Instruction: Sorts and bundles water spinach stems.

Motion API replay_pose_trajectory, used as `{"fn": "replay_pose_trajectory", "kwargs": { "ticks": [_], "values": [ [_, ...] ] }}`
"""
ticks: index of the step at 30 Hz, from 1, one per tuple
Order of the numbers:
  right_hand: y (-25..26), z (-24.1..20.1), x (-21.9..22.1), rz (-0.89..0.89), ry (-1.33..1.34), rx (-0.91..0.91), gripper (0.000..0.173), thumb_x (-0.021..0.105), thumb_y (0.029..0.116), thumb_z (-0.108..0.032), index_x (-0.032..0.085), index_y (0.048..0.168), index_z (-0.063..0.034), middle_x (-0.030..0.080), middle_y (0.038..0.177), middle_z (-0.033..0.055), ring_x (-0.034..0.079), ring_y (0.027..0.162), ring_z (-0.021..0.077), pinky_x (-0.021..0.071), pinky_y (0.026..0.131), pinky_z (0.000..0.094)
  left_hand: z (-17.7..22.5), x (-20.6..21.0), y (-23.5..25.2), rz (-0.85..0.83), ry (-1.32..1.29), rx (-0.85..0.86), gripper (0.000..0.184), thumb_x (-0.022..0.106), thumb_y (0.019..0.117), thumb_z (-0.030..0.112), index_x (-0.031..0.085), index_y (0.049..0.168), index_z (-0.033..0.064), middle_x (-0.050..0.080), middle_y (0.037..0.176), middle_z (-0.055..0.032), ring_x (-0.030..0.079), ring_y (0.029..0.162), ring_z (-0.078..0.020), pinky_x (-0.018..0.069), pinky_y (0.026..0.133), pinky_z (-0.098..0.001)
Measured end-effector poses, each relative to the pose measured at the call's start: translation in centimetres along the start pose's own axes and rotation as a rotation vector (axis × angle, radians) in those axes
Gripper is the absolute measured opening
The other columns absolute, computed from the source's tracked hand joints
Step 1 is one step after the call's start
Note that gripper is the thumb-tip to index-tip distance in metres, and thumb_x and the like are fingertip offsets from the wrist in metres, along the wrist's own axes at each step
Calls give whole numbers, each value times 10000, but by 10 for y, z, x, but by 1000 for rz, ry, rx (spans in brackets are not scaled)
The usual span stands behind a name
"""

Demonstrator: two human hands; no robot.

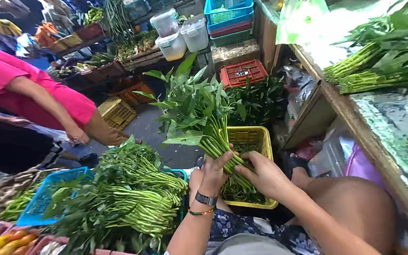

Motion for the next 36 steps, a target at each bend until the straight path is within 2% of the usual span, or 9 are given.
{"fn": "replay_pose_trajectory", "kwargs": {
  "ticks": [2, 6, 13, 16, 22, 25, 29, 32, 36],
  "values": [
    [7, -1, 2, 76, -20, -38, 485, 572, 1035, -438, 593, 1336, -59, 651, 1236, 145, 655, 1127, 272, 536, 989, 444, -4, 0, 5, 16, -7, 18, 534, 840, 787, 90, 549, 1210, -54, 718, 1004, -187, 728, 846, -251, 622, 792, -410],
    [8, 10, 0, 319, -90, -185, 388, 542, 1056, -354, 657, 1246, -36, 694, 1110, 159, 694, 1027, 310, 582, 897, 441, -17, 7, 15, -27, -44, -4, 495, 864, 782, 127, 600, 1178, -9, 729, 1001, -156, 732, 854, -237, 624, 797, -406],
    [1, 40, -23, 323, -112, -128, 340, 531, 1069, -317, 665, 1197, -32, 674, 1084, 155, 715, 893, 290, 613, 762, 419, -49, 23, 19, 52, -7, -142, 760, 947, 673, 206, 512, 1245, -39, 710, 997, -183, 728, 888, -256, 623, 815, -443],
    [1, 43, -26, 336, -116, -107, 355, 511, 1078, -330, 660, 1215, -37, 669, 1086, 148, 714, 881, 283, 612, 745, 406, -53, 28, 24, 24, -33, -146, 731, 929, 704, 205, 499, 1245, -34, 710, 990, -184, 730, 877, -259, 623, 807, -444],
    [0, 54, -33, 137, 22, -3, 397, 458, 1099, -367, 626, 1271, -51, 653, 1196, 135, 686, 1014, 252, 573, 887, 415, -58, 30, 14, 78, -41, -227, 679, 858, 751, 163, 469, 1288, 16, 714, 1002, -154, 733, 887, -242, 628, 807, -432],
    [0, 66, -46, 103, 198, 100, 399, 461, 1098, -359, 623, 1293, -51, 654, 1234, 138, 655, 1094, 236, 529, 983, 443, -68, 19, 12, 73, -131, -299, 379, 720, 882, 122, 547, 1208, 38, 694, 982, -142, 710, 786, -254, 626, 728, -432],
    [2, 90, -79, 294, 321, 187, 349, 475, 1094, -344, 630, 1232, -63, 607, 854, 92, 591, 732, 203, 524, 701, 443, -88, -4, 1, 137, -162, -390, 186, 606, 949, 102, 548, 1115, 39, 647, 846, -103, 673, 700, -216, 618, 689, -413],
    [2, 91, -90, 432, 397, 138, 326, 474, 1093, -352, 610, 1249, -100, 553, 778, 45, 518, 598, 162, 479, 559, 368, -109, -18, -16, 143, -156, -452, 188, 619, 945, 91, 550, 1111, 34, 648, 839, -108, 670, 694, -222, 616, 690, -418],
    [4, 68, -82, 479, 495, -81, 347, 451, 1090, -377, 577, 1275, -112, 528, 761, -2, 498, 555, 105, 472, 500, 275, -131, -23, -37, 198, -41, -533, 220, 623, 957, 58, 535, 1152, 8, 659, 852, -122, 670, 708, -224, 613, 686, -408]
  ]
}}
Point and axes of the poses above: each hand's wrist, its own y-axis towards the middle knuckle, its own x-axis out of the palm, z = x × y, the point moved 8 cm from there along y, towards the middle knuckle
